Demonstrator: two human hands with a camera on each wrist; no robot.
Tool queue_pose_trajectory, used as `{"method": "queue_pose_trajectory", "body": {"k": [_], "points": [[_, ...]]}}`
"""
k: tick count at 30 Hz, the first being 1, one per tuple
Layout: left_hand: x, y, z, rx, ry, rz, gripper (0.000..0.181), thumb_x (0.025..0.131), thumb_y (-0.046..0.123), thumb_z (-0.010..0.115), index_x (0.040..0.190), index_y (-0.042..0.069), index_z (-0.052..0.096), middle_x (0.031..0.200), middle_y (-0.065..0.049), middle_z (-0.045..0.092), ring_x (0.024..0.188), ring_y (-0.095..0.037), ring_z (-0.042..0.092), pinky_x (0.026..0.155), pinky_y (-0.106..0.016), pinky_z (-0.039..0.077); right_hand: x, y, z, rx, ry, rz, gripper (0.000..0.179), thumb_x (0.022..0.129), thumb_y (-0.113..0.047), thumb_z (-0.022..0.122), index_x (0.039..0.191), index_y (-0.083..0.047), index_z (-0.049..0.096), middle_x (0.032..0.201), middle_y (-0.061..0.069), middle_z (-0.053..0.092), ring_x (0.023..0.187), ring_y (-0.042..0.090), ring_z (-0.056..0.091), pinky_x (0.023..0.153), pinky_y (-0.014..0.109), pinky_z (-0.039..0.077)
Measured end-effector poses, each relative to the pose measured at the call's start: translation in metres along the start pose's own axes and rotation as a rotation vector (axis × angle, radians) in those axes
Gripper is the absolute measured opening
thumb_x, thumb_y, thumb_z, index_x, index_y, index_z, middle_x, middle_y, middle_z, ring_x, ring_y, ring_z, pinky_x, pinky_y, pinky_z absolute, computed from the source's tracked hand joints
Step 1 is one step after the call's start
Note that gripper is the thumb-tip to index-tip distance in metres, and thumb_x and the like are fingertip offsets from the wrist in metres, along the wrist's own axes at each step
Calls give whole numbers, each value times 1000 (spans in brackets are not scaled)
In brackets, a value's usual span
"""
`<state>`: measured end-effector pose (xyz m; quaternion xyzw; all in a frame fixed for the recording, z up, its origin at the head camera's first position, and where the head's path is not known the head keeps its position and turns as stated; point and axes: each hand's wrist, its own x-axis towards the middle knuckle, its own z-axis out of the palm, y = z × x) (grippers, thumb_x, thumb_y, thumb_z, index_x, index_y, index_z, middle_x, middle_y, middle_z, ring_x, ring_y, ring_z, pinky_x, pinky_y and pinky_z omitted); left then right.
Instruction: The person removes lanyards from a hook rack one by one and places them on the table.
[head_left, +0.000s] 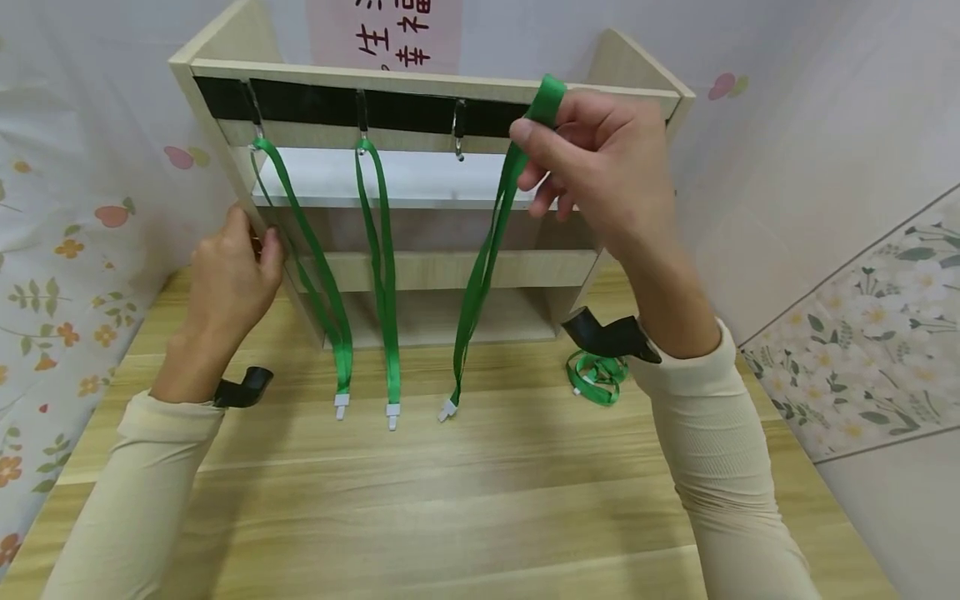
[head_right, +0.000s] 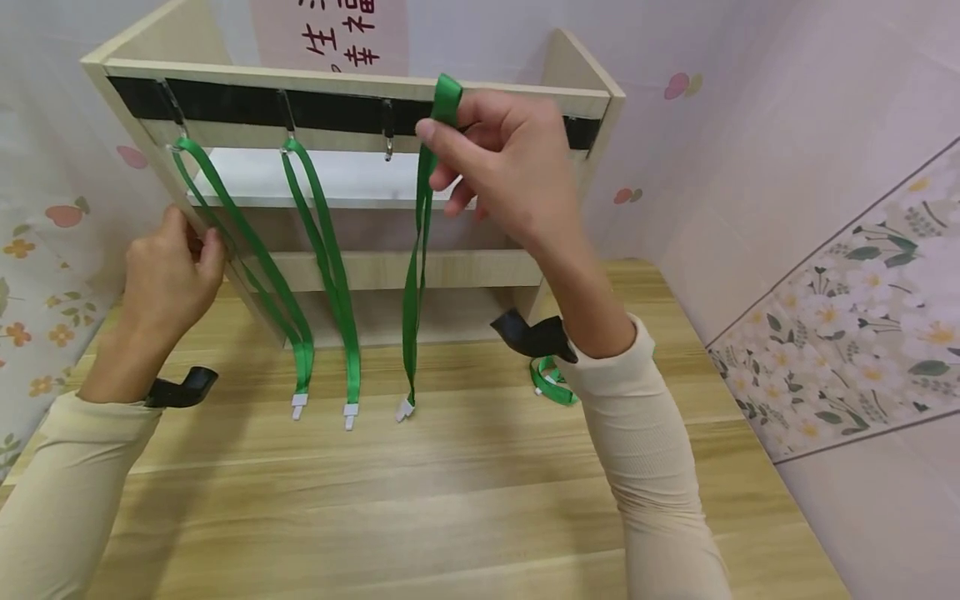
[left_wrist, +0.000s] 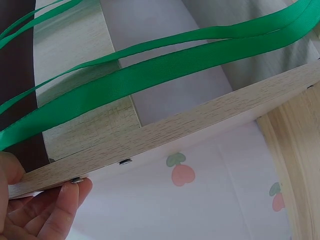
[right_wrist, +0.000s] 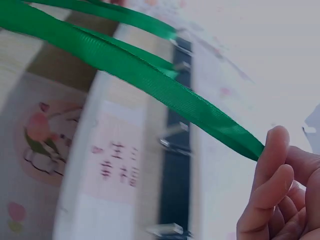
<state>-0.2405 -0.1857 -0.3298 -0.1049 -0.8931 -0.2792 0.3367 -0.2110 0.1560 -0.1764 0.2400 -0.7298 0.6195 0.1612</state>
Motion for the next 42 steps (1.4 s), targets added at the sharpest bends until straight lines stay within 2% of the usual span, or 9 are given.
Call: {"method": "queue_pose_trajectory", "body": {"k": [5, 7, 12, 19, 25, 28, 35, 39, 42], "points": [[1, -3, 0, -1, 10, 7, 24, 98, 11, 49, 95, -13, 52, 72, -29, 60, 59, -45, 60, 50, -35, 37, 2, -12, -16, 123, 44, -65, 12, 84, -2, 75, 88, 9, 70, 62, 16, 66, 44, 22, 61, 41, 22, 45], [1, -3, 0, -2, 7, 4, 24, 98, 11, 49, 95, -12, 52, 73, -29, 60, 60, -45, 60, 50, -31, 35, 2, -14, -21, 114, 59, -85, 14, 84, -2, 75, 90, 9, 70, 64, 17, 66, 45, 22, 61, 43, 22, 46], [0, -3, 1, -4, 3, -2, 24, 98, 11, 49, 96, -13, 53, 75, -30, 61, 62, -46, 61, 51, -35, 37, 2, -14, -25, 62, 74, -101, 14, 85, -4, 75, 91, 8, 71, 69, 16, 68, 49, 22, 63, 47, 21, 47], [0, -3, 2, -13, 9, 7, 23, 98, 10, 49, 96, -13, 52, 74, -30, 61, 62, -46, 61, 52, -39, 39, -3, -5, -31, -47, 14, -90, 12, 86, -5, 72, 84, 6, 71, 67, 12, 69, 48, 20, 63, 46, 21, 46], [0, -2, 3, -9, 22, 18, 22, 97, 9, 48, 93, -12, 51, 72, -29, 59, 59, -46, 58, 53, -45, 39, -12, 0, -45, -199, -88, -215, 16, 89, -2, 68, 78, 10, 69, 58, 12, 61, 43, 17, 53, 42, 21, 41], [1, -2, 2, -5, 24, 14, 23, 98, 10, 48, 93, -12, 51, 72, -29, 58, 60, -47, 58, 54, -49, 40, -18, 0, -53, -231, -147, -247, 17, 89, 0, 67, 76, 11, 67, 56, 10, 57, 43, 16, 50, 43, 21, 40], [1, -2, 2, -6, 24, 6, 24, 98, 11, 49, 93, -12, 52, 73, -29, 59, 62, -46, 58, 55, -47, 39, -27, 6, -63, -226, -275, -184, 13, 87, 6, 67, 74, 8, 66, 52, 7, 55, 42, 14, 50, 42, 20, 40], [1, -2, 2, -6, 20, 1, 24, 98, 11, 48, 95, -12, 52, 75, -29, 60, 64, -46, 59, 56, -47, 39, -30, 13, -72, -157, -336, -62, 9, 88, 6, 67, 80, 9, 67, 54, 9, 57, 42, 15, 53, 41, 20, 43], [2, -3, 3, -6, 20, -1, 24, 98, 11, 49, 95, -13, 52, 76, -30, 60, 64, -47, 59, 57, -48, 40, -30, 19, -79, -192, -349, 0, 8, 89, 4, 66, 83, 10, 68, 56, 9, 60, 42, 15, 57, 42, 20, 44]]}}
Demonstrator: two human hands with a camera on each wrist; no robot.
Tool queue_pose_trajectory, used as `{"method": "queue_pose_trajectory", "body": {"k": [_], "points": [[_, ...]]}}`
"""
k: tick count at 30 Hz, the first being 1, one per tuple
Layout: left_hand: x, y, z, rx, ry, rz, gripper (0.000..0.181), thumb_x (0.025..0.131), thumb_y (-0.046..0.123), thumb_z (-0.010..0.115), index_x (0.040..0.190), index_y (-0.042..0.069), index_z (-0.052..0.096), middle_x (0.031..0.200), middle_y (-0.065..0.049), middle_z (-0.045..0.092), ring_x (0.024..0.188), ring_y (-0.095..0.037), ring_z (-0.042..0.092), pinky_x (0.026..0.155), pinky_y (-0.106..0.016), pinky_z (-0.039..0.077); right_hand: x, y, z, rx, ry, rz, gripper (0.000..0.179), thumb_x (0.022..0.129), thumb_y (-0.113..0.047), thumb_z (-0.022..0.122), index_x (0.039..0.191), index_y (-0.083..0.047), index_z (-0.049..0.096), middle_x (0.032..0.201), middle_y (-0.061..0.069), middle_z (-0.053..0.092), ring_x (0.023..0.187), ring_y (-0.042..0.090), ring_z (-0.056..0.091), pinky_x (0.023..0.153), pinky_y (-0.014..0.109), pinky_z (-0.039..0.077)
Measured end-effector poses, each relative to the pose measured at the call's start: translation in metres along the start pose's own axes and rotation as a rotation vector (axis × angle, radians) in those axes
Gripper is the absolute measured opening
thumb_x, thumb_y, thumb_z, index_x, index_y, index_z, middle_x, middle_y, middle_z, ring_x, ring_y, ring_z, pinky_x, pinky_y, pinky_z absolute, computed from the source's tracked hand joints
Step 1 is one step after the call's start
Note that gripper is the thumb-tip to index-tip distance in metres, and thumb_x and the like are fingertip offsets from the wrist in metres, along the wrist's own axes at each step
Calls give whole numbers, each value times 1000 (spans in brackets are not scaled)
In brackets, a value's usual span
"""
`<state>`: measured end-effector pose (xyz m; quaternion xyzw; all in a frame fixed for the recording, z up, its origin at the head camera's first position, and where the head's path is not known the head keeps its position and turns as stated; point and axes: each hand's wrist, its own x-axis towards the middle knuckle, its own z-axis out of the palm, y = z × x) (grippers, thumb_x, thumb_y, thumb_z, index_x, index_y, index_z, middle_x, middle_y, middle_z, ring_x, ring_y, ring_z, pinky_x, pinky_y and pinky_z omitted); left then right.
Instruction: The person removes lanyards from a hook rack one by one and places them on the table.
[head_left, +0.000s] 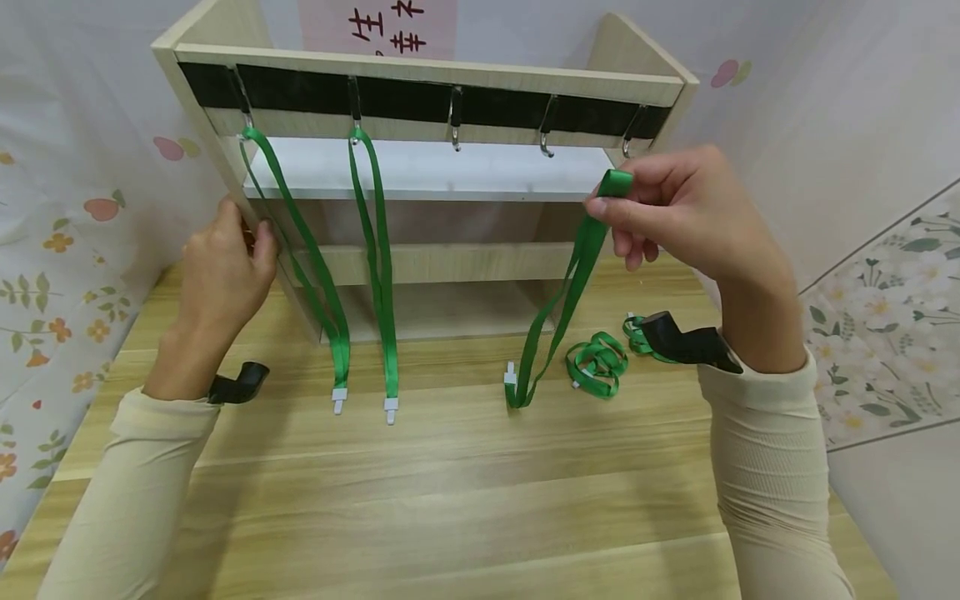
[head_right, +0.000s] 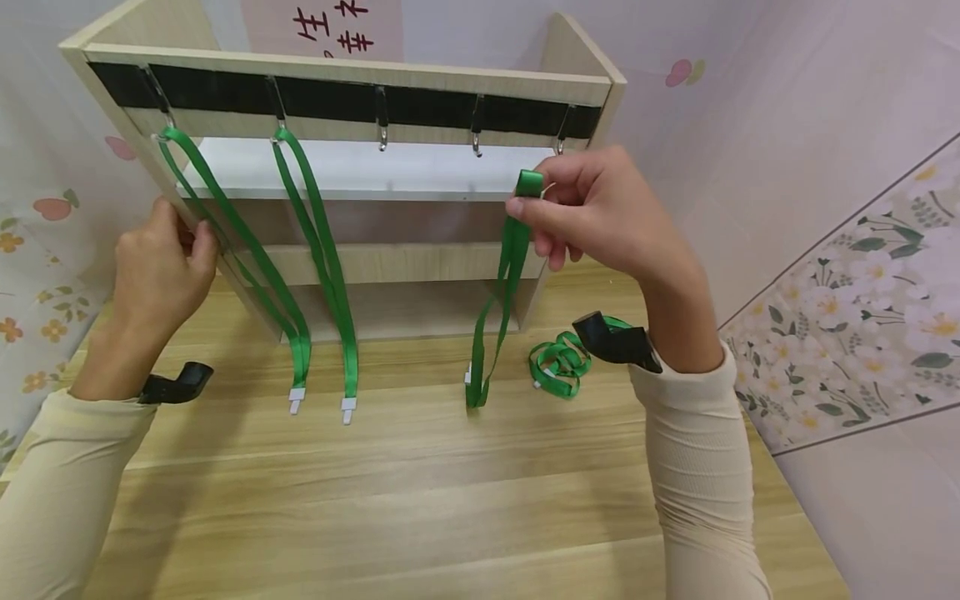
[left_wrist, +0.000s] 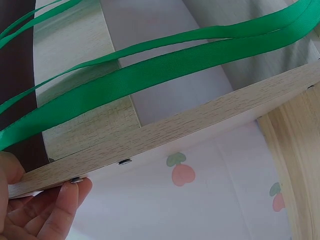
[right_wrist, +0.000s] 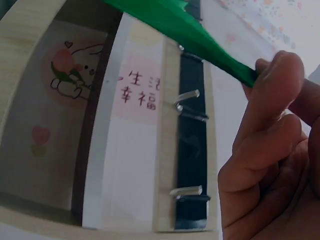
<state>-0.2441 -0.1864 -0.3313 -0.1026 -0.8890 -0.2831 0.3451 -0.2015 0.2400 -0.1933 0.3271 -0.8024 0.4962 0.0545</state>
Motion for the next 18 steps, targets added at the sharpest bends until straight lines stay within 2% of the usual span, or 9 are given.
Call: {"method": "queue_pose_trajectory", "body": {"k": [6, 9, 18], "points": [[0, -1, 1, 4, 0, 6, 24, 98, 11, 49, 95, -12, 53, 74, -29, 60, 63, -46, 60, 55, -44, 39, 2, 12, -4, -263, 31, 184, 13, 92, -12, 68, 89, 0, 71, 66, 4, 68, 49, 18, 65, 46, 23, 47], [0, -1, 0, 7, -7, 1, 24, 98, 11, 50, 96, -12, 53, 75, -29, 60, 63, -46, 59, 55, -41, 37, 4, 17, -2, -328, 25, 267, 16, 93, -18, 69, 90, -3, 72, 70, 1, 71, 55, 18, 67, 49, 24, 49], [1, -1, 1, 3, -2, 8, 24, 98, 11, 49, 96, -13, 52, 76, -30, 61, 66, -48, 60, 57, -47, 40, 11, 35, 13, -446, -76, 340, 19, 96, -24, 65, 90, -7, 72, 76, 6, 74, 61, 14, 68, 52, 26, 49]]}}
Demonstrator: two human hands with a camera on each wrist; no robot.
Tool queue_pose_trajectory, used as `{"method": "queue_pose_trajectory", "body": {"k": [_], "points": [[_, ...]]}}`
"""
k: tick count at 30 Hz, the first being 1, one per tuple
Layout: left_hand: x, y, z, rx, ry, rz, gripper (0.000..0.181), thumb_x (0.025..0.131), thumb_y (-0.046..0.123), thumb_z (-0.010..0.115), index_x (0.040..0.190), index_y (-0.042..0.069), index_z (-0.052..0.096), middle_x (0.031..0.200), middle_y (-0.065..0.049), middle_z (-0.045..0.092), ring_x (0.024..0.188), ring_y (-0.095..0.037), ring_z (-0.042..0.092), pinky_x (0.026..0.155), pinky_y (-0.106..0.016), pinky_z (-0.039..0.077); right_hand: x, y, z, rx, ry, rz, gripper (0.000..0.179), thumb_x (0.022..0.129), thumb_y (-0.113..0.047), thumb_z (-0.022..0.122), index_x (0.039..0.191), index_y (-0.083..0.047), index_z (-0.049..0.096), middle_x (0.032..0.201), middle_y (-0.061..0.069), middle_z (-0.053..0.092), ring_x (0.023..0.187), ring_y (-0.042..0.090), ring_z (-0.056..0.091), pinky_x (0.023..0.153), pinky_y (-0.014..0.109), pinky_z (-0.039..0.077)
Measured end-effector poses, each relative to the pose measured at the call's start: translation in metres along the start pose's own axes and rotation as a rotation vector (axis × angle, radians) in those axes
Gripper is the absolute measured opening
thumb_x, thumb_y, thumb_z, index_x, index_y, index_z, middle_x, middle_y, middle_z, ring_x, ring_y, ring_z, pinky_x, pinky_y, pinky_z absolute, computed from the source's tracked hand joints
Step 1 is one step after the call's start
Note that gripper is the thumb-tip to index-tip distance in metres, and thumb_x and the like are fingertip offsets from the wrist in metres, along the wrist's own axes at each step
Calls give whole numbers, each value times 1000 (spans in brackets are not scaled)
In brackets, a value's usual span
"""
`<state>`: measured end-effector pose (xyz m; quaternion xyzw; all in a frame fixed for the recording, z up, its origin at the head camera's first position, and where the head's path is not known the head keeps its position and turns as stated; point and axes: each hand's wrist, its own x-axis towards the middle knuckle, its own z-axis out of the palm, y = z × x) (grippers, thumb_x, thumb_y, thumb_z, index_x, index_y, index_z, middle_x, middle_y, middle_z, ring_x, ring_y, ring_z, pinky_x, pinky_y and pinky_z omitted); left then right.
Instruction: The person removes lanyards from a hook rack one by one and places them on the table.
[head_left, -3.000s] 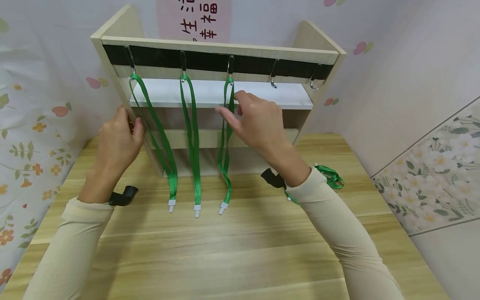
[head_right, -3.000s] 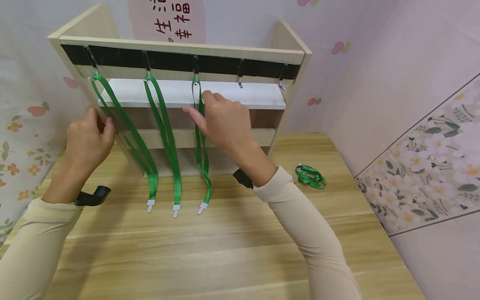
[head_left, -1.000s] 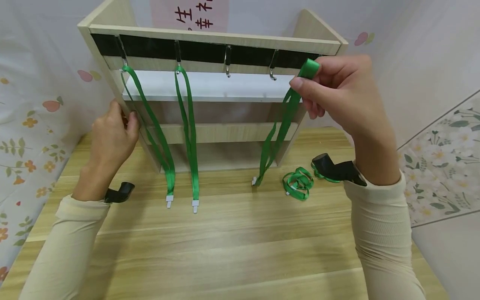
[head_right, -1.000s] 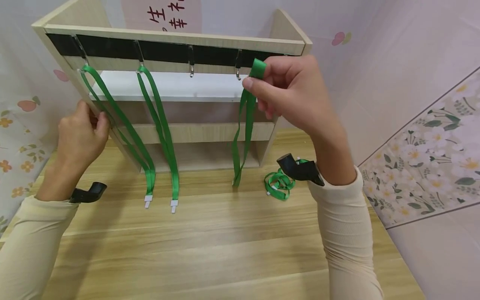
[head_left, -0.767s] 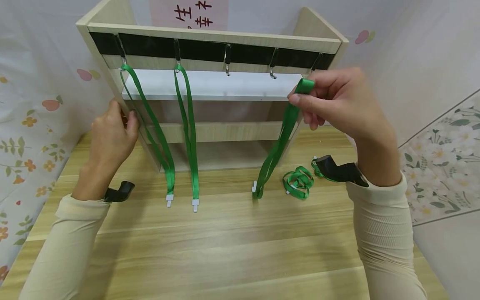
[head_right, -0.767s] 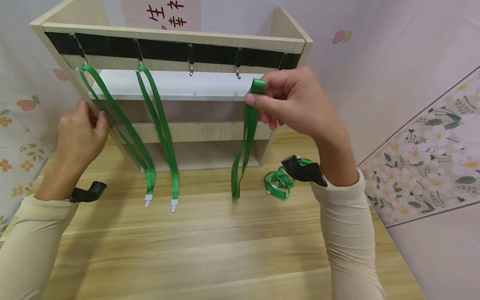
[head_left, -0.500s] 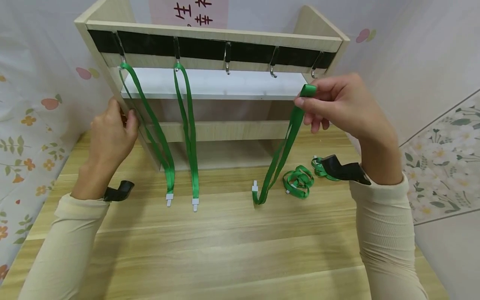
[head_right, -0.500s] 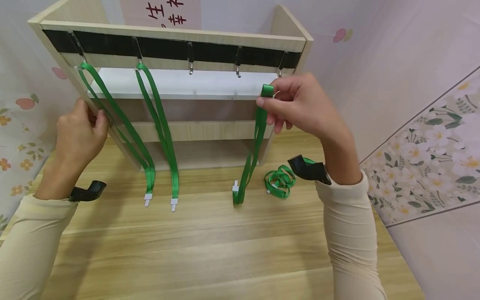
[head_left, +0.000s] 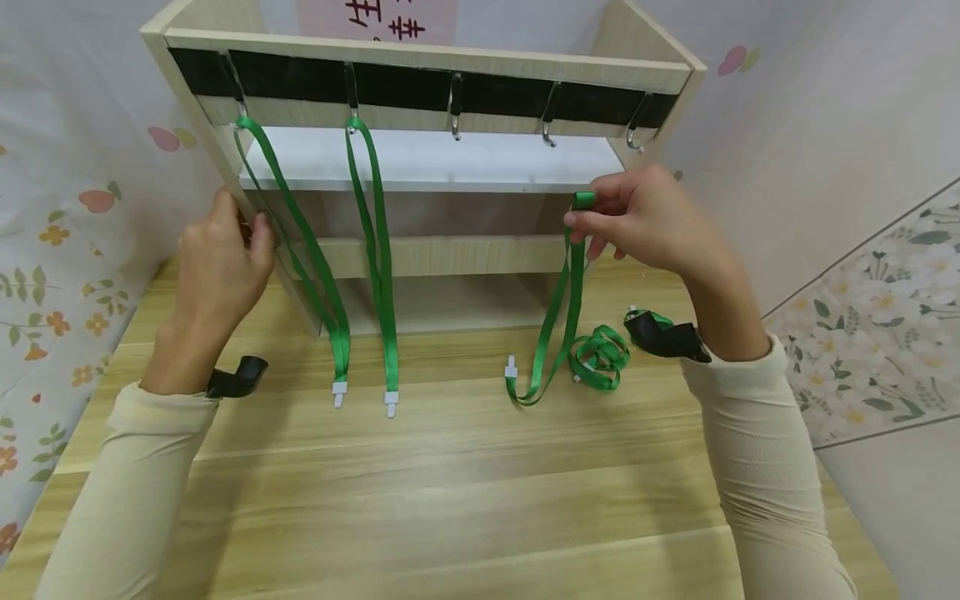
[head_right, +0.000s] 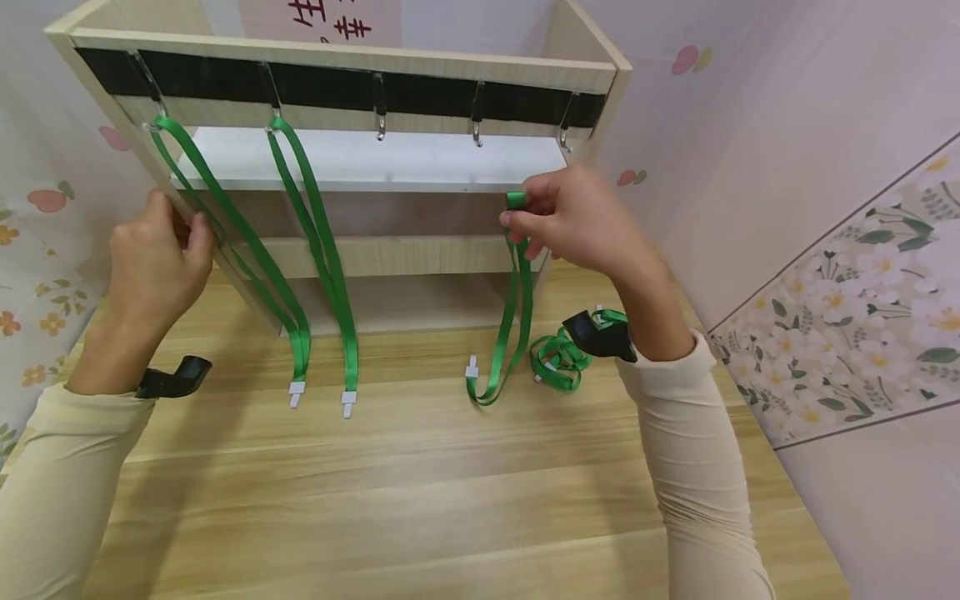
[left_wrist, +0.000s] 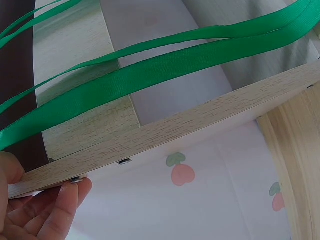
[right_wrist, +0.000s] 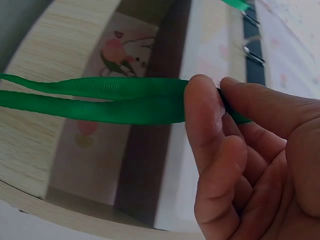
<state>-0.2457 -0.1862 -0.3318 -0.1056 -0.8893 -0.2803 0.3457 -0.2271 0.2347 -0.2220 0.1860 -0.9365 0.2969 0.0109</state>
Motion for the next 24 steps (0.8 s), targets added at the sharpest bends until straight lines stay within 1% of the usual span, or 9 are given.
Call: {"method": "queue_pose_trajectory", "body": {"k": [3, 6, 7, 10, 13, 16, 20, 22, 24], "points": [[0, 0, 0, 2, 0, 0, 25, 98, 12, 49, 97, -13, 52, 76, -30, 60, 66, -48, 60, 57, -46, 39, 4, 3, 9, -21, -34, 4, 17, 96, -21, 65, 90, -7, 70, 78, 9, 74, 61, 14, 68, 52, 26, 48], [0, 0, -1, 7, -7, -1, 25, 99, 12, 49, 97, -12, 52, 75, -30, 59, 64, -47, 59, 56, -45, 39, 9, 6, 16, -35, -73, 22, 9, 95, -15, 66, 94, -7, 71, 79, 9, 74, 63, 14, 68, 53, 26, 49], [0, 1, -2, 5, -9, -3, 25, 99, 13, 48, 97, -13, 52, 75, -30, 59, 64, -47, 59, 56, -47, 40, 11, 7, 18, -34, -89, 29, 7, 94, -12, 66, 96, -7, 71, 81, 9, 75, 66, 16, 69, 53, 26, 49], [0, 1, -2, 5, -14, -3, 26, 99, 13, 48, 96, -12, 51, 75, -31, 59, 63, -47, 58, 56, -48, 41, 15, 10, 23, -36, -137, 38, 13, 94, -6, 64, 105, -8, 71, 87, 9, 75, 74, 21, 70, 55, 27, 49], [1, 2, -2, 2, -11, 0, 26, 98, 12, 47, 95, -13, 51, 75, -31, 59, 64, -47, 58, 57, -49, 41, 17, 13, 29, -46, -152, 6, 17, 96, -4, 60, 108, -9, 71, 92, 10, 76, 78, 26, 70, 55, 27, 49], [1, 2, -2, 1, -7, -1, 26, 99, 12, 47, 96, -13, 51, 76, -32, 59, 65, -48, 59, 58, -50, 42, 19, 14, 35, -78, -136, -39, 17, 98, -7, 58, 105, -9, 73, 91, 8, 76, 77, 22, 71, 57, 26, 50], [2, 2, -2, 1, -11, -11, 27, 99, 13, 47, 98, -14, 52, 78, -33, 60, 68, -49, 60, 60, -52, 43, 20, 15, 44, -107, -124, -73, 13, 96, -11, 62, 99, -9, 75, 86, 6, 74, 73, 15, 68, 63, 26, 49], [2, 3, -2, 2, -15, -15, 28, 99, 13, 47, 99, -14, 52, 78, -33, 61, 68, -49, 61, 60, -52, 44, 20, 16, 48, -111, -115, -110, 11, 94, -11, 66, 97, -8, 76, 85, 5, 72, 74, 14, 65, 67, 28, 48], [2, 3, -2, 2, -18, -20, 28, 99, 14, 47, 99, -14, 52, 79, -33, 61, 69, -50, 61, 61, -52, 44, 20, 16, 51, -111, -101, -157, 9, 92, -11, 70, 96, -8, 77, 89, 4, 70, 79, 15, 63, 70, 29, 47]]}}
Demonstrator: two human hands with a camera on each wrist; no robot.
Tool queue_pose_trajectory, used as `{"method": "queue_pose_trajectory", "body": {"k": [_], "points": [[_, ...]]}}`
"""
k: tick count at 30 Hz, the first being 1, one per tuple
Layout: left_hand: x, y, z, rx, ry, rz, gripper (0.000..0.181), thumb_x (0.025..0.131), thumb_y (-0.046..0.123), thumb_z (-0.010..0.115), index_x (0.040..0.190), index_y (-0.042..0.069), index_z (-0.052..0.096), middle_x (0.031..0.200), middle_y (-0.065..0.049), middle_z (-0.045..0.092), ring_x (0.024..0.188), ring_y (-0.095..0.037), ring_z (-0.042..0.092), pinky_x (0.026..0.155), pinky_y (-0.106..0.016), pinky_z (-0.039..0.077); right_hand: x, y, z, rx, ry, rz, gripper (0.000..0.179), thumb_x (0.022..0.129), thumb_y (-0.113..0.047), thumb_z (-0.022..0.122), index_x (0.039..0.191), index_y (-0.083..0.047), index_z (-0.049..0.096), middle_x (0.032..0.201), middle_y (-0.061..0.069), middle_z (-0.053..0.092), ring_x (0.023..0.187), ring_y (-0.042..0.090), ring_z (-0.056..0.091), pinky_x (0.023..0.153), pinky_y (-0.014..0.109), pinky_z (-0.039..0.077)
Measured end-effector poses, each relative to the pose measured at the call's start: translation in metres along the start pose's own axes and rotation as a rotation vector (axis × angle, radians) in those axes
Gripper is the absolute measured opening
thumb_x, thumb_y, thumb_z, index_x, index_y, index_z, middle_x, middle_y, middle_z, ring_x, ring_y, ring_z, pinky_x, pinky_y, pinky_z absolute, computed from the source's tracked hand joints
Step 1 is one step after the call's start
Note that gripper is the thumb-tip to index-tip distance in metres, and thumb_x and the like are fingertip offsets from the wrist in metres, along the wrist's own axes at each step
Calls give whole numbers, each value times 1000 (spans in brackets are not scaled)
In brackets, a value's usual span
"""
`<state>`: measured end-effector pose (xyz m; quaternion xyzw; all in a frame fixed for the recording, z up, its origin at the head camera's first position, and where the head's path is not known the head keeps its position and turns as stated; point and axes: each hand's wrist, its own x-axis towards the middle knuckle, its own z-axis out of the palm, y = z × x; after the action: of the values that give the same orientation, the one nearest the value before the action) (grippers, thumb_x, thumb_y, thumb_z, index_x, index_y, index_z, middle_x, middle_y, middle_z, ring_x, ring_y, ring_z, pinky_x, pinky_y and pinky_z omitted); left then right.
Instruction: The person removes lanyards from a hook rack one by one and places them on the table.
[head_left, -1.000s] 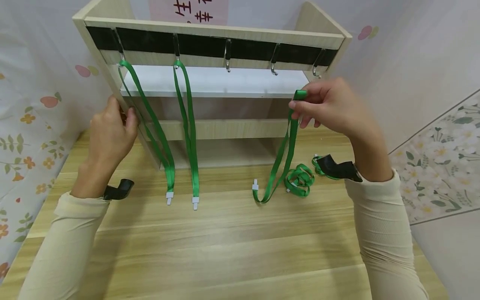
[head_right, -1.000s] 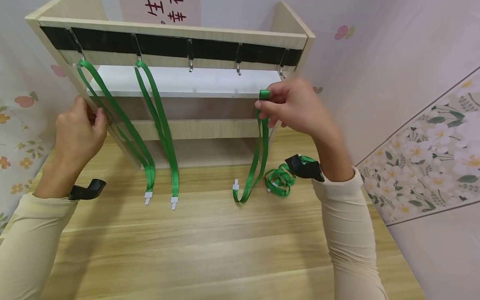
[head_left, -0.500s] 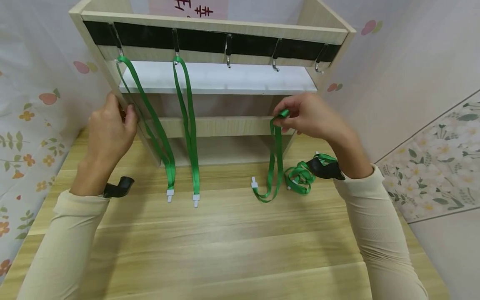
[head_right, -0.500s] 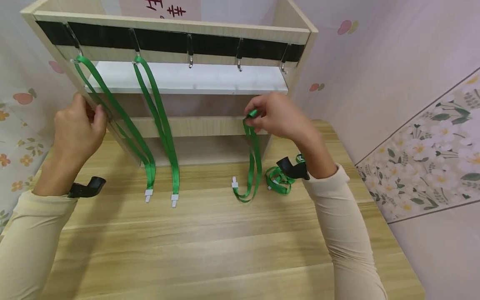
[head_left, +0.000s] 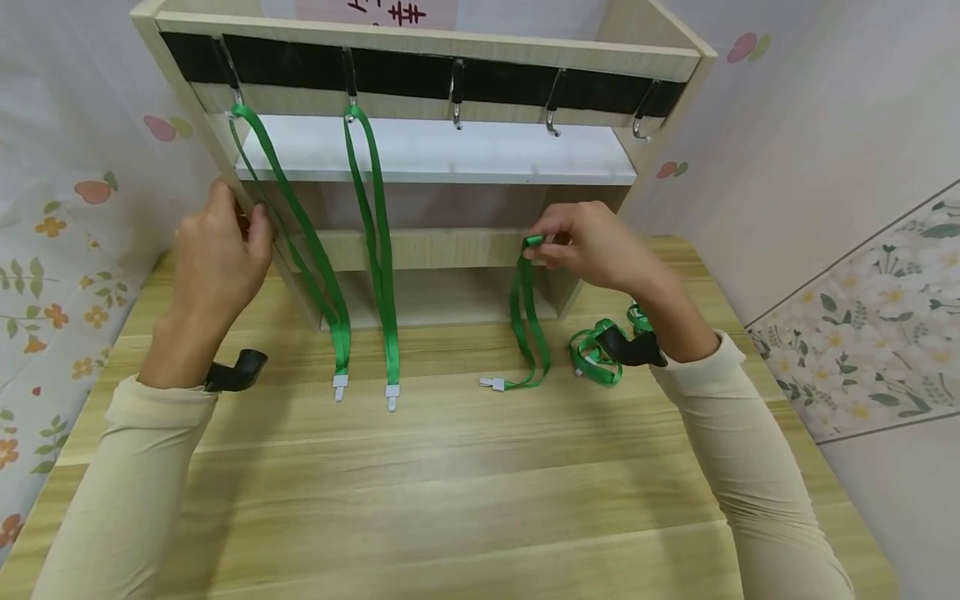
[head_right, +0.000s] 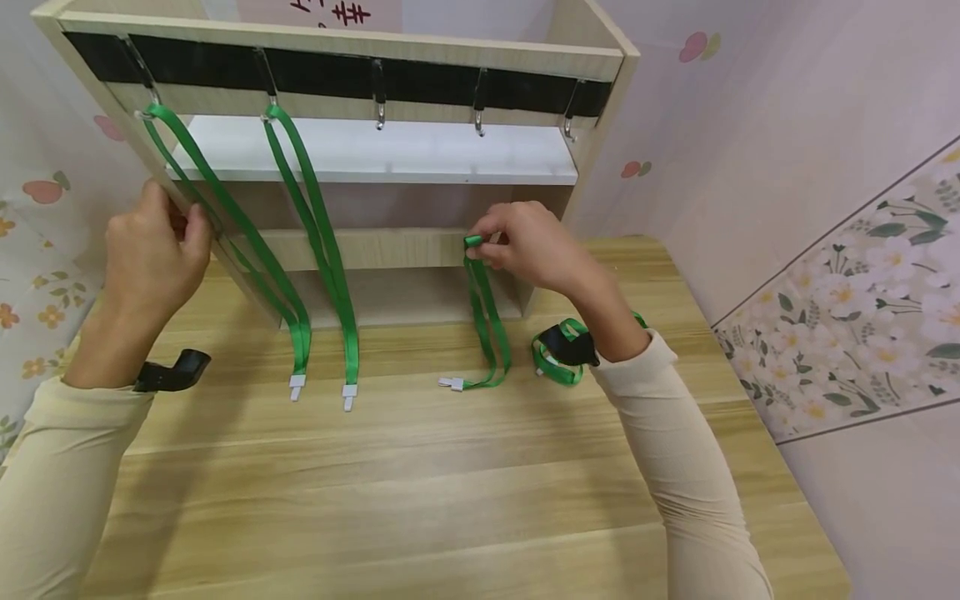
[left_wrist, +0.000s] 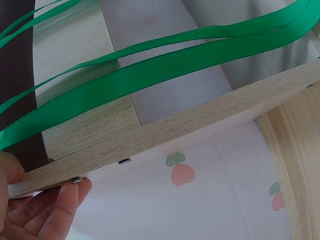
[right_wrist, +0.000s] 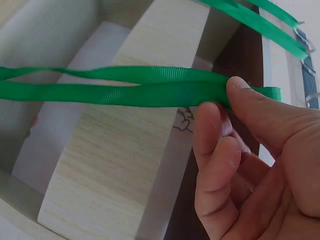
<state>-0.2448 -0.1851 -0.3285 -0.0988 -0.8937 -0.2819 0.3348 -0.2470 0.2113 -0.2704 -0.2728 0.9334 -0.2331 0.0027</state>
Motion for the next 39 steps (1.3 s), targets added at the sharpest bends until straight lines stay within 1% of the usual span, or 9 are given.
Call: {"method": "queue_pose_trajectory", "body": {"k": [3, 5, 9, 14, 19, 24, 29, 36, 39], "points": [[0, 0, 0, -3, 0, -8, 29, 99, 14, 47, 100, -15, 52, 82, -35, 62, 71, -51, 62, 63, -55, 46, -1, -1, 3, 28, 8, -50, 8, 90, -8, 71, 96, -8, 77, 100, 3, 69, 88, 15, 65, 73, 28, 50], [0, 1, -1, -4, -1, -14, 30, 99, 15, 47, 101, -15, 52, 83, -35, 63, 73, -52, 62, 64, -56, 47, -1, -2, 4, 83, -17, -38, 9, 91, -7, 70, 96, -8, 77, 103, 2, 72, 88, 14, 68, 74, 26, 52], [1, 1, -1, -6, -4, -21, 30, 99, 15, 47, 102, -15, 52, 84, -35, 63, 74, -52, 63, 65, -57, 48, -4, -4, 6, 194, -86, 8, 10, 92, -6, 68, 97, -9, 76, 97, 4, 75, 83, 14, 73, 76, 25, 55], [1, 2, -1, -8, -6, -21, 31, 99, 15, 46, 102, -15, 53, 84, -35, 63, 74, -52, 63, 65, -56, 48, -9, -1, 10, 284, -169, -36, 9, 92, -7, 68, 97, -7, 76, 95, 8, 74, 84, 12, 72, 79, 27, 55], [1, 1, -1, -12, 1, -20, 29, 99, 14, 47, 100, -15, 53, 84, -35, 63, 74, -52, 63, 65, -57, 47, -14, 4, 13, 353, -284, -94, 9, 93, -9, 67, 97, -8, 75, 89, 5, 74, 80, 13, 71, 74, 27, 55], [1, 1, 0, -12, 1, -14, 29, 99, 14, 47, 100, -14, 52, 84, -35, 63, 74, -51, 62, 65, -56, 47, -21, 14, 17, 423, -437, -133, 11, 96, -10, 63, 99, -7, 73, 90, 8, 72, 80, 17, 70, 76, 34, 57], [1, 1, 0, -8, 3, -5, 29, 99, 14, 47, 100, -15, 52, 83, -35, 63, 73, -51, 62, 64, -55, 46, -28, 25, 22, 494, -538, -105, 11, 98, -9, 60, 99, -3, 70, 91, 12, 69, 78, 20, 71, 77, 41, 58], [0, 2, 0, -6, -6, -21, 30, 99, 14, 46, 101, -15, 52, 83, -35, 63, 74, -51, 62, 64, -55, 46, -38, 42, 27, 505, -589, -40, 12, 99, -12, 59, 95, -3, 67, 83, 19, 68, 71, 21, 71, 69, 37, 58], [0, 2, 0, -5, -5, -20, 30, 99, 15, 46, 101, -15, 52, 83, -34, 62, 73, -51, 62, 64, -55, 46, -43, 49, 30, 503, -624, -6, 14, 99, -13, 59, 91, -3, 65, 79, 18, 68, 69, 21, 71, 68, 36, 58]]}}
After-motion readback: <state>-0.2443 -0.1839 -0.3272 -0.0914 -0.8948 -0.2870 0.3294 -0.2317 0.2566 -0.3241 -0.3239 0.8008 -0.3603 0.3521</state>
